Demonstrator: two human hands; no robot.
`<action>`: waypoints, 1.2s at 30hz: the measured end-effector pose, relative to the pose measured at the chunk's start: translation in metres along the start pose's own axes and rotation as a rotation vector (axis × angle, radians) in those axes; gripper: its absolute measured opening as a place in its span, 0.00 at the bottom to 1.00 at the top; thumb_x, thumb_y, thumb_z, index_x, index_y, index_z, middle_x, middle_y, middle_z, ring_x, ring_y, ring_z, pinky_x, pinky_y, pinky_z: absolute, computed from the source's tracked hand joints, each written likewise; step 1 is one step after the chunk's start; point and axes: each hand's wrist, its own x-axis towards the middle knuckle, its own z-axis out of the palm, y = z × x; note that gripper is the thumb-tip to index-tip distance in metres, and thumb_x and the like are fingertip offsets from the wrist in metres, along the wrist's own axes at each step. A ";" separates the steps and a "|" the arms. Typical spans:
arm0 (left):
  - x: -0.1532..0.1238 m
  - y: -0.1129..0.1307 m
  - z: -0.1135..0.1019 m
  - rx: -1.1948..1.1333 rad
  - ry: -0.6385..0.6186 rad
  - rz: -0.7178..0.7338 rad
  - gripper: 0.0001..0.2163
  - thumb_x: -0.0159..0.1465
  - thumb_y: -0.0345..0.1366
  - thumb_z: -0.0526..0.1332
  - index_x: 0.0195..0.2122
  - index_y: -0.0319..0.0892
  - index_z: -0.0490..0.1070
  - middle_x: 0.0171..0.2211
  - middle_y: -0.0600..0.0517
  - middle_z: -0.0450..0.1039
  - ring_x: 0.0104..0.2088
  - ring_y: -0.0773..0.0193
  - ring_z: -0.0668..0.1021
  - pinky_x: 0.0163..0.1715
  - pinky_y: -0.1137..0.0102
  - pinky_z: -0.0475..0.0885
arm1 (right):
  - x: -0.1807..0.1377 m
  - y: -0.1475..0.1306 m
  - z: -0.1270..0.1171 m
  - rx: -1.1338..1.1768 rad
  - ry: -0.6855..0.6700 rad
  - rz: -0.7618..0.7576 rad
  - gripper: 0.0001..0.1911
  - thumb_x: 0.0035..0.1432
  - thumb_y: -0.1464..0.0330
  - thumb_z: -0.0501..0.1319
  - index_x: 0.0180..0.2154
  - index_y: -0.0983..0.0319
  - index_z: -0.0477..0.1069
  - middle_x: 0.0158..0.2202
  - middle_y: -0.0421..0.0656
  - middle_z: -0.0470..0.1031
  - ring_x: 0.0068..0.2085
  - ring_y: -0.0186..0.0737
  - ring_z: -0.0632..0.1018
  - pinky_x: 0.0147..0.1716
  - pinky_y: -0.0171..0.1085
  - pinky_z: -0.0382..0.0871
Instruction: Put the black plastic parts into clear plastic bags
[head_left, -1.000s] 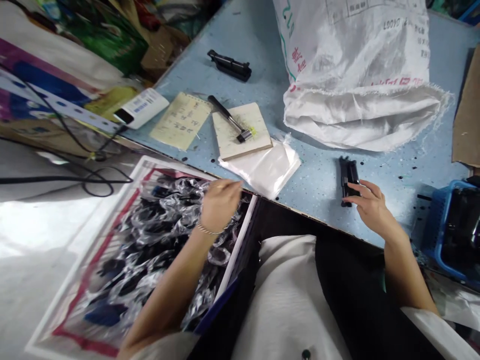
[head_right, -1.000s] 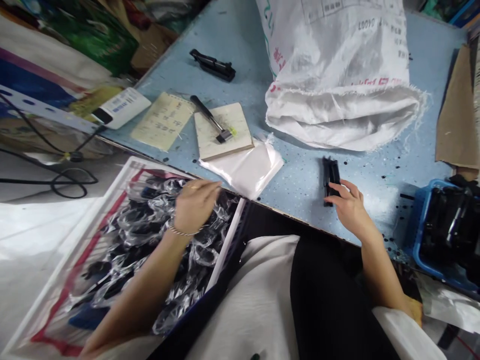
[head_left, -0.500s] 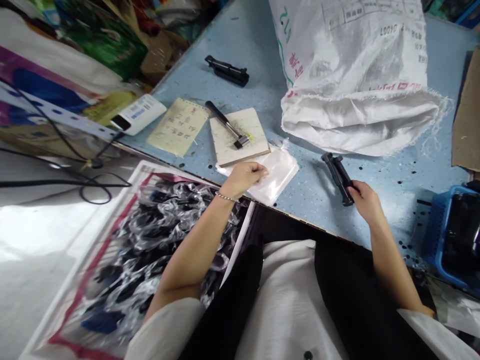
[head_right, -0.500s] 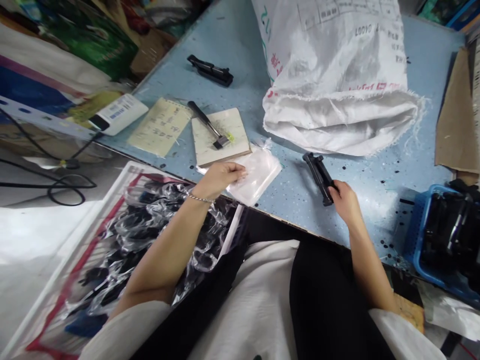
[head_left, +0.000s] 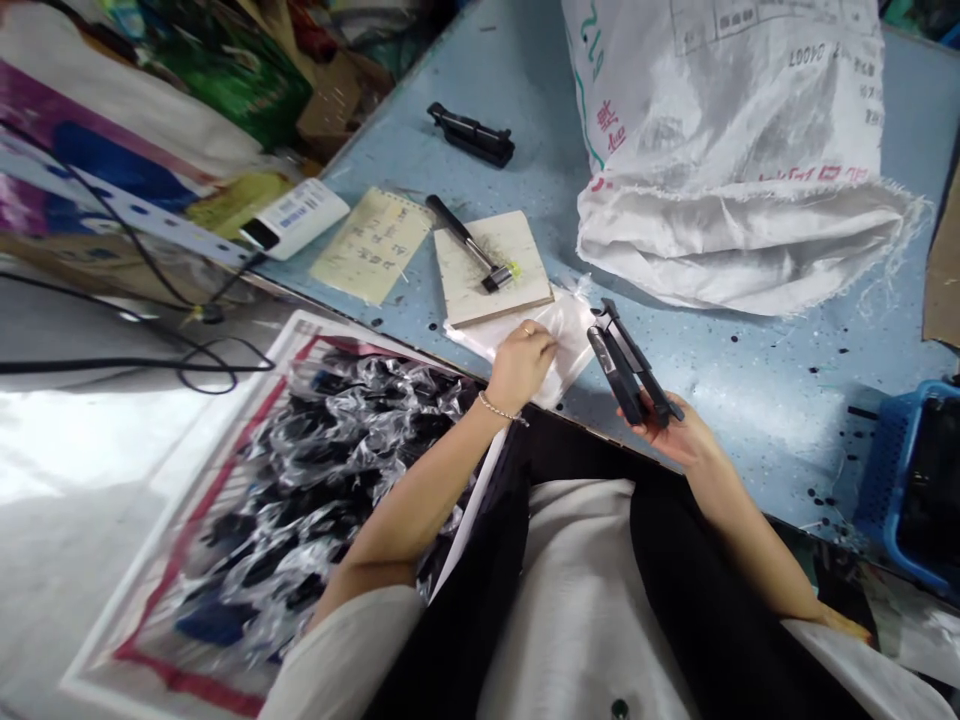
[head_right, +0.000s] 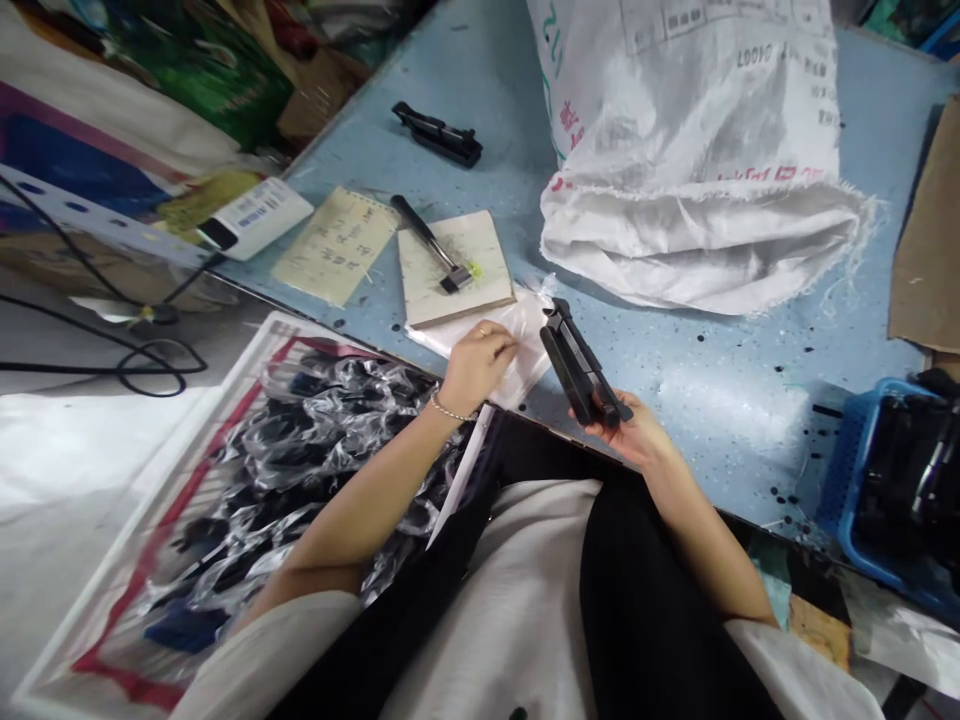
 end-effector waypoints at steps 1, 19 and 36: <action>0.005 -0.002 -0.002 -0.066 -0.009 -0.077 0.06 0.63 0.32 0.64 0.28 0.41 0.73 0.33 0.49 0.76 0.36 0.59 0.78 0.41 0.64 0.75 | -0.002 0.000 0.000 0.040 0.006 0.010 0.02 0.56 0.71 0.68 0.34 0.62 0.77 0.35 0.46 0.83 0.33 0.39 0.83 0.24 0.30 0.79; -0.046 0.039 -0.009 -0.069 -0.072 0.519 0.27 0.69 0.22 0.49 0.68 0.44 0.62 0.63 0.43 0.70 0.64 0.58 0.72 0.65 0.59 0.71 | 0.033 0.035 0.029 0.045 -0.139 0.110 0.09 0.64 0.62 0.63 0.40 0.61 0.74 0.30 0.41 0.74 0.28 0.32 0.74 0.25 0.27 0.74; -0.114 0.045 -0.067 0.224 -0.086 0.200 0.12 0.68 0.29 0.56 0.52 0.43 0.71 0.50 0.44 0.76 0.52 0.55 0.79 0.56 0.62 0.75 | -0.014 0.034 0.043 -0.804 -0.096 -0.358 0.21 0.62 0.55 0.65 0.54 0.55 0.76 0.46 0.43 0.82 0.41 0.42 0.81 0.49 0.46 0.76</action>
